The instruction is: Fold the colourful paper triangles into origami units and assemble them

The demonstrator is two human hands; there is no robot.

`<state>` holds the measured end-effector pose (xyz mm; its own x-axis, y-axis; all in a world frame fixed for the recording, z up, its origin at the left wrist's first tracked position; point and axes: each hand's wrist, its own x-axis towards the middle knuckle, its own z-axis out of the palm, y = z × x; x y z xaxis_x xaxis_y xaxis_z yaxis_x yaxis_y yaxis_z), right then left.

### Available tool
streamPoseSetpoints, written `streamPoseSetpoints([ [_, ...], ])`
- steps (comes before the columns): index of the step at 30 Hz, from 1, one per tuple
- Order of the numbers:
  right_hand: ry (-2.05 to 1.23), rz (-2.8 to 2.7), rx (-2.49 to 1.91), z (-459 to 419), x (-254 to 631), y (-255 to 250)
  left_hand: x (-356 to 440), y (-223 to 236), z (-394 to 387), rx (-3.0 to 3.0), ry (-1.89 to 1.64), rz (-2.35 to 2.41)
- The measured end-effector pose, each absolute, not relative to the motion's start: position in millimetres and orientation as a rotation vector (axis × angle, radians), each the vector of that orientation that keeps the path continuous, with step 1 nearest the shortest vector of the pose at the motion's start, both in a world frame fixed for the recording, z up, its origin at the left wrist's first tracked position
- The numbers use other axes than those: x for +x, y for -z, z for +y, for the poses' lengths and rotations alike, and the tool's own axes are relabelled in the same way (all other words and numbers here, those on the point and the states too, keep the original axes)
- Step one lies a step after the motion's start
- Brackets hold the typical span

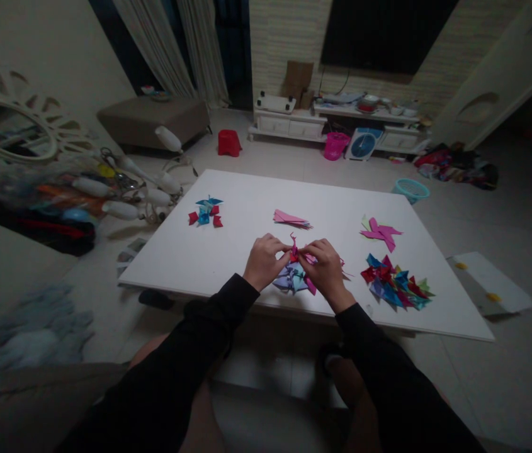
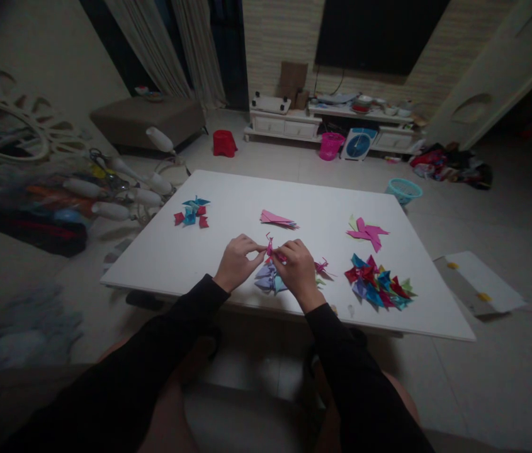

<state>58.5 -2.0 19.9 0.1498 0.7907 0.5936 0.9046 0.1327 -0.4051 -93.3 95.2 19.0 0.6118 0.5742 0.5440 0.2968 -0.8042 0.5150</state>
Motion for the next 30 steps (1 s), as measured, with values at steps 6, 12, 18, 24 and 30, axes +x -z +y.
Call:
streamPoseSetpoints([
  [6,0.166,-1.649,-1.674,-1.1,57.3,-18.8,-92.0,-18.0,93.8,2.426,-1.043,0.728],
  [12,0.111,-1.554,-1.696,-2.7,53.0,-27.5,-93.4,-22.2,94.0,2.49,-1.03,0.717],
  [18,-0.031,-1.332,-1.75,1.3,55.3,-25.7,-96.5,-29.5,96.0,2.79,-0.996,0.54],
  [24,-0.275,-1.115,-1.772,7.1,61.8,-15.2,-92.8,-32.7,93.1,2.908,-0.928,0.444],
  [30,-0.194,-1.027,-1.796,5.2,78.3,-18.4,-93.3,-33.8,95.6,2.645,-1.073,0.602],
])
